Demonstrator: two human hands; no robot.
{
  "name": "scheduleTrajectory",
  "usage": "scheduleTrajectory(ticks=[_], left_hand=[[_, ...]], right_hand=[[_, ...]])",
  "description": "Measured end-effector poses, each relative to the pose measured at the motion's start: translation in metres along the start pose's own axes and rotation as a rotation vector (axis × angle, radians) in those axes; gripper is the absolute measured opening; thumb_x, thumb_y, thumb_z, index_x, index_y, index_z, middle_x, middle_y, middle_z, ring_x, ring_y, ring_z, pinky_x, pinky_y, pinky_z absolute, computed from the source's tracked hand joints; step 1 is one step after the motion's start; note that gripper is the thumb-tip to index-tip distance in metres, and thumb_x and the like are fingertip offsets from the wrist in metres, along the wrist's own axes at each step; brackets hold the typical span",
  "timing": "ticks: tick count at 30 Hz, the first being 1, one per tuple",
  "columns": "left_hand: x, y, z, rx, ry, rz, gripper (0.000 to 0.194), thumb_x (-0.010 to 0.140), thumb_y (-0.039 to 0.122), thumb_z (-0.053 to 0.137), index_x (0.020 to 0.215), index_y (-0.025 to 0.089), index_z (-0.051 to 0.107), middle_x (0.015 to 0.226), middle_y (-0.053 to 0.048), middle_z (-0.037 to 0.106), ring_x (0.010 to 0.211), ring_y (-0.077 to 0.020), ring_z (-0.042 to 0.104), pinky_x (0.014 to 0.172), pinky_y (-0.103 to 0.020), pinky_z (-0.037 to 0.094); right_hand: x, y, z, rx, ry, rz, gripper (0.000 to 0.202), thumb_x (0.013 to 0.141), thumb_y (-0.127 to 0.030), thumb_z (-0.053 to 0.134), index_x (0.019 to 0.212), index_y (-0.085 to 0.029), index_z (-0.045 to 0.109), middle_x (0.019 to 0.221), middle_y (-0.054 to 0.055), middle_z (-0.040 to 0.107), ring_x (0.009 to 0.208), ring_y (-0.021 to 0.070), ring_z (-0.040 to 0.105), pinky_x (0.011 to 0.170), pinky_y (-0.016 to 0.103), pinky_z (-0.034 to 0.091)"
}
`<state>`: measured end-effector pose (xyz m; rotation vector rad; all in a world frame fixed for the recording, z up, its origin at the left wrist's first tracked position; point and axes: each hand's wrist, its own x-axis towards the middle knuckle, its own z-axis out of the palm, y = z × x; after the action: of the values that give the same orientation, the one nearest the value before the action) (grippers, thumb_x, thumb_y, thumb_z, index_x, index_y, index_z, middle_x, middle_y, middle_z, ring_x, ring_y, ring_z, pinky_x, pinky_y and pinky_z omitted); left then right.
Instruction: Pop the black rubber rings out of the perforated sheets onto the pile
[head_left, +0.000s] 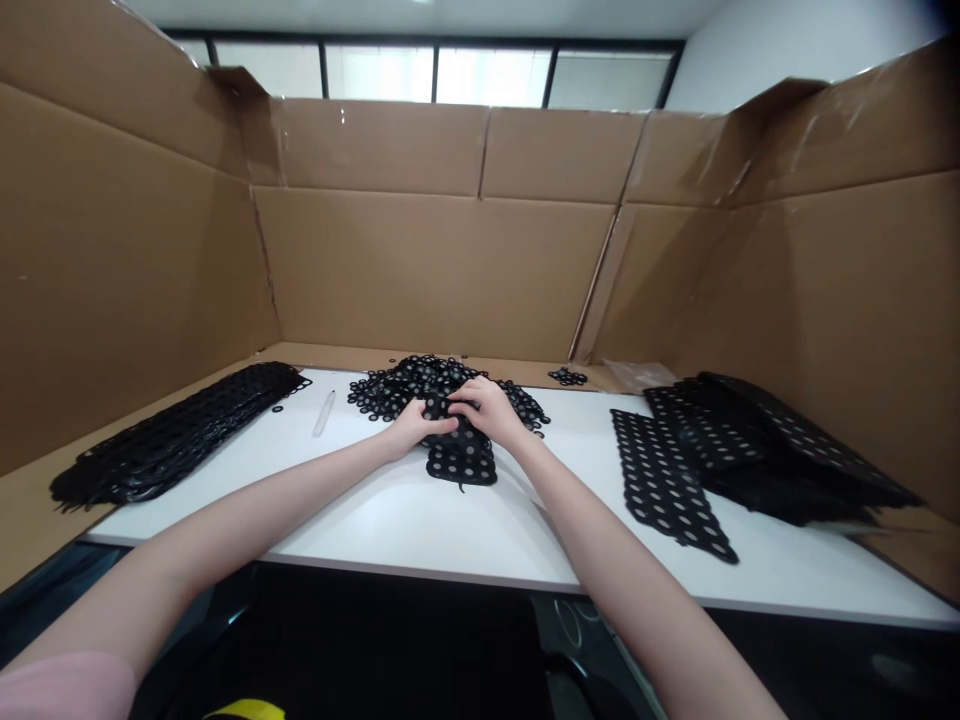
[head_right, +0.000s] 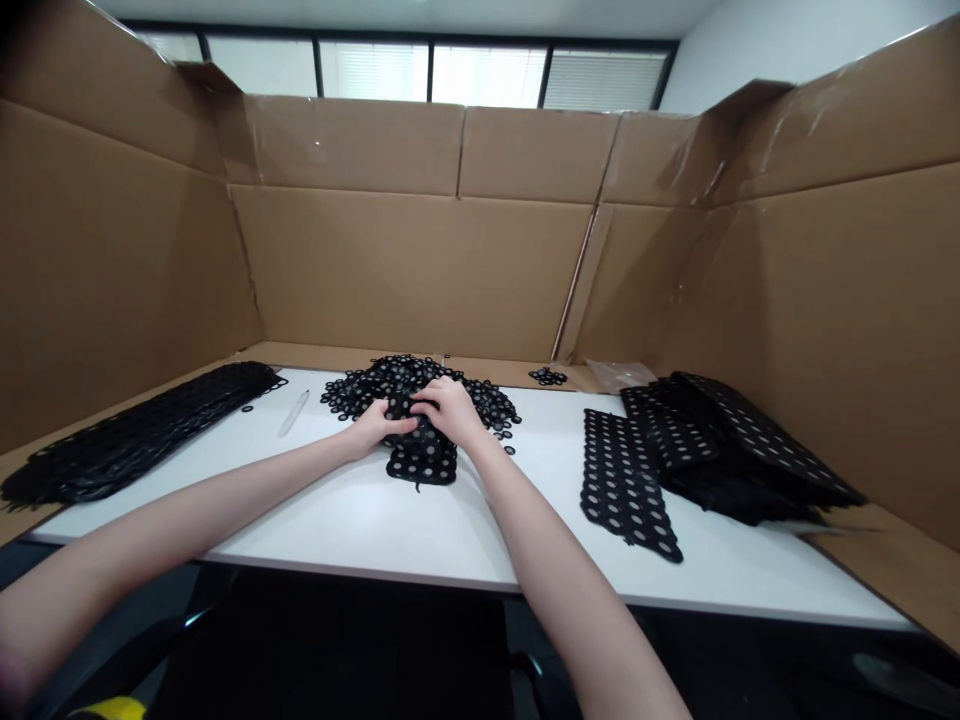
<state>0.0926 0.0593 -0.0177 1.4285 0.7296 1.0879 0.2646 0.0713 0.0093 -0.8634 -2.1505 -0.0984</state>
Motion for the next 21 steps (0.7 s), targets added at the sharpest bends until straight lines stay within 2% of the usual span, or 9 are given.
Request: scheduleTrajectory(ticks=[4, 9, 13, 16, 21], left_hand=[[-0.003, 0.004, 0.003, -0.026, -0.095, -0.064, 0.033, 0.056, 0.032, 0.079, 0.079, 0.010, 0.068, 0.072, -0.005, 0.067, 0.069, -0.0150, 0.061, 0.069, -0.027, 0.044], [-0.002, 0.002, 0.003, -0.118, -0.029, -0.037, 0.036, 0.058, 0.034, 0.078, 0.084, 0.011, 0.067, 0.080, -0.007, 0.069, 0.076, -0.0179, 0.062, 0.072, -0.029, 0.045], [0.002, -0.005, -0.004, -0.155, -0.007, -0.040, 0.038, 0.059, 0.035, 0.078, 0.086, 0.011, 0.066, 0.081, -0.007, 0.068, 0.075, -0.0168, 0.062, 0.071, -0.028, 0.045], [0.004, -0.008, -0.008, -0.122, -0.029, -0.048, 0.040, 0.055, 0.030, 0.080, 0.086, 0.010, 0.065, 0.079, -0.007, 0.068, 0.074, -0.0164, 0.062, 0.071, -0.029, 0.046], [0.000, -0.004, -0.005, 0.052, -0.108, -0.007, 0.045, 0.052, 0.026, 0.082, 0.091, 0.010, 0.066, 0.086, -0.008, 0.068, 0.082, -0.0207, 0.062, 0.080, -0.035, 0.047]], right_hand=[[0.000, 0.000, -0.001, 0.024, -0.030, -0.034, 0.017, 0.083, -0.024, 0.055, 0.079, -0.023, 0.072, 0.075, 0.004, 0.066, 0.075, 0.0175, 0.051, 0.072, 0.033, 0.041], [0.001, -0.003, -0.007, 0.093, 0.000, -0.021, 0.018, 0.083, -0.032, 0.055, 0.087, -0.026, 0.072, 0.082, 0.004, 0.065, 0.079, 0.0181, 0.052, 0.075, 0.033, 0.041], [0.001, -0.004, -0.008, 0.125, -0.114, 0.002, 0.024, 0.085, -0.037, 0.051, 0.093, -0.025, 0.071, 0.083, 0.004, 0.065, 0.081, 0.0184, 0.053, 0.076, 0.034, 0.040], [0.001, -0.003, -0.008, 0.127, -0.184, 0.024, 0.028, 0.085, -0.043, 0.050, 0.090, -0.025, 0.071, 0.084, 0.004, 0.065, 0.082, 0.0180, 0.053, 0.077, 0.033, 0.039], [-0.009, -0.002, -0.013, -0.026, -0.124, 0.073, 0.031, 0.081, -0.049, 0.054, 0.084, -0.024, 0.071, 0.078, 0.004, 0.064, 0.080, 0.0181, 0.050, 0.073, 0.033, 0.032]])
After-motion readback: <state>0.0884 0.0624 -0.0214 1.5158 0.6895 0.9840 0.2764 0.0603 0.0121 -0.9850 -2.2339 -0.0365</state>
